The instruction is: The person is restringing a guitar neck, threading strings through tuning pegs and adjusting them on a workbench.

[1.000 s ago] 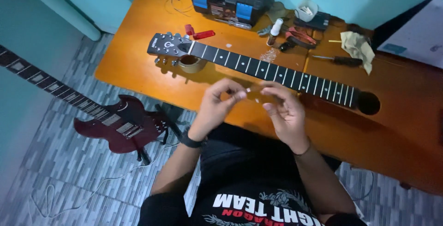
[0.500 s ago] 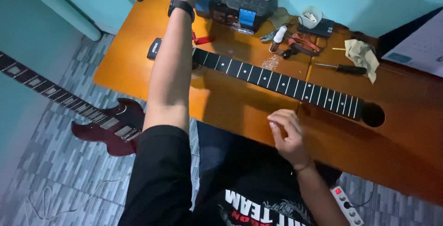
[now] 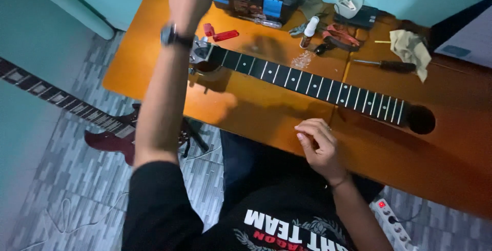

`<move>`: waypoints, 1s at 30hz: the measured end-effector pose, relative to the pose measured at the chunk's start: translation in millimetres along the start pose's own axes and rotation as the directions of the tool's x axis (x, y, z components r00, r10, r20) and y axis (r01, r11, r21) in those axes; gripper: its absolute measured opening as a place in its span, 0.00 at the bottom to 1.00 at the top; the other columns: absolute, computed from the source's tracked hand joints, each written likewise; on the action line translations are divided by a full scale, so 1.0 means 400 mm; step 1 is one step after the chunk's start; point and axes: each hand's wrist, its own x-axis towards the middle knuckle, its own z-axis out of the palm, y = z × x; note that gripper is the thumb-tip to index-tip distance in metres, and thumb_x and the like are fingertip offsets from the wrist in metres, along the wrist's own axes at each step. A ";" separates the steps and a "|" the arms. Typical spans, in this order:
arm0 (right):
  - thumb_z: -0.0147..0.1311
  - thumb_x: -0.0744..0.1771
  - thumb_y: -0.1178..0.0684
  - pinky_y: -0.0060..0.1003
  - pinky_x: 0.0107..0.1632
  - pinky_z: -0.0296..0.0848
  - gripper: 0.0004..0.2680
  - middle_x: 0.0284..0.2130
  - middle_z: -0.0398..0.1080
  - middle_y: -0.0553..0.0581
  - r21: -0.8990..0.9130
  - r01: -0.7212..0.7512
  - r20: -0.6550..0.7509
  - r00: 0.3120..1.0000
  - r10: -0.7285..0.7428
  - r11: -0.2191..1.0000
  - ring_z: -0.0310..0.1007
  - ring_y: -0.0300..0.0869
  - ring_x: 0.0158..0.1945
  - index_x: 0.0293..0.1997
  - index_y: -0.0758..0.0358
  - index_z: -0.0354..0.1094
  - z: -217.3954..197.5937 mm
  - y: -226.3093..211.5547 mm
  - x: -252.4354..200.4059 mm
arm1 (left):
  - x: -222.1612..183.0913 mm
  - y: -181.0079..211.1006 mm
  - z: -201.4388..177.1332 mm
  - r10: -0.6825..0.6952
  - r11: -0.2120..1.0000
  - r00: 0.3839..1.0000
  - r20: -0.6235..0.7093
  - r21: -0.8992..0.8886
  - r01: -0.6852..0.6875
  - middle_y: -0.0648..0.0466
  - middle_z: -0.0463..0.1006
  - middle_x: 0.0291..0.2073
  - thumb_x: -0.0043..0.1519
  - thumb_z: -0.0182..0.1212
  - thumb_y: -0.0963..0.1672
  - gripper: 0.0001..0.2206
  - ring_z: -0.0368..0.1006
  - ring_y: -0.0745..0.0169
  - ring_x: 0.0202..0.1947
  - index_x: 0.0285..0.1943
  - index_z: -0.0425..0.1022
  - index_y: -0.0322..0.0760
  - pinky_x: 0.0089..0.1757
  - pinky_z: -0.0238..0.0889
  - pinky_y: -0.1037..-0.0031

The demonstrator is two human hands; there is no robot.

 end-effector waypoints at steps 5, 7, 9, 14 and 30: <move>0.56 0.69 0.62 0.50 0.49 0.73 0.04 0.39 0.76 0.61 0.019 -0.026 0.003 1.000 0.026 0.999 0.76 0.60 0.45 0.46 0.68 0.75 0.006 0.007 -0.006 | -0.153 0.270 -0.255 0.055 0.986 0.997 -0.051 -0.152 -0.062 0.54 0.66 0.26 0.63 0.60 0.34 0.06 0.65 0.51 0.24 0.41 0.75 0.36 0.29 0.61 0.64; 0.56 0.68 0.61 0.47 0.43 0.76 0.05 0.45 0.76 0.65 -0.012 -0.009 0.000 1.000 0.009 1.000 0.76 0.61 0.47 0.47 0.67 0.75 0.013 0.027 -0.016 | -0.291 0.328 -0.275 -0.090 0.954 0.996 -0.016 -0.290 0.081 0.62 0.76 0.34 0.63 0.58 0.36 0.08 0.67 0.62 0.27 0.40 0.79 0.42 0.38 0.68 0.68; 0.56 0.68 0.62 0.46 0.43 0.76 0.05 0.45 0.75 0.66 -0.019 -0.029 -0.013 1.000 0.028 0.999 0.75 0.60 0.46 0.47 0.69 0.74 0.012 -0.001 -0.007 | -0.391 0.408 -0.265 -0.134 0.941 0.990 0.045 -0.308 0.141 0.59 0.76 0.34 0.63 0.60 0.37 0.05 0.70 0.56 0.31 0.40 0.79 0.40 0.40 0.68 0.66; 0.55 0.69 0.62 0.46 0.45 0.77 0.06 0.50 0.70 0.66 -0.094 -0.043 -0.083 0.996 0.035 0.995 0.73 0.58 0.50 0.51 0.69 0.73 0.005 -0.003 -0.012 | -0.486 0.493 -0.220 -0.166 0.923 0.978 0.123 -0.330 0.198 0.52 0.74 0.43 0.61 0.65 0.38 0.08 0.73 0.46 0.47 0.47 0.79 0.40 0.50 0.67 0.60; 0.56 0.71 0.61 0.54 0.64 0.64 0.07 0.51 0.73 0.69 -0.609 0.173 0.163 0.982 -0.092 0.774 0.68 0.57 0.57 0.54 0.73 0.73 -0.067 -0.015 0.223 | -0.237 0.080 -0.214 -0.582 0.813 0.768 0.268 0.161 0.559 0.58 0.81 0.47 0.66 0.59 0.48 0.09 0.67 0.58 0.51 0.52 0.77 0.46 0.52 0.52 0.59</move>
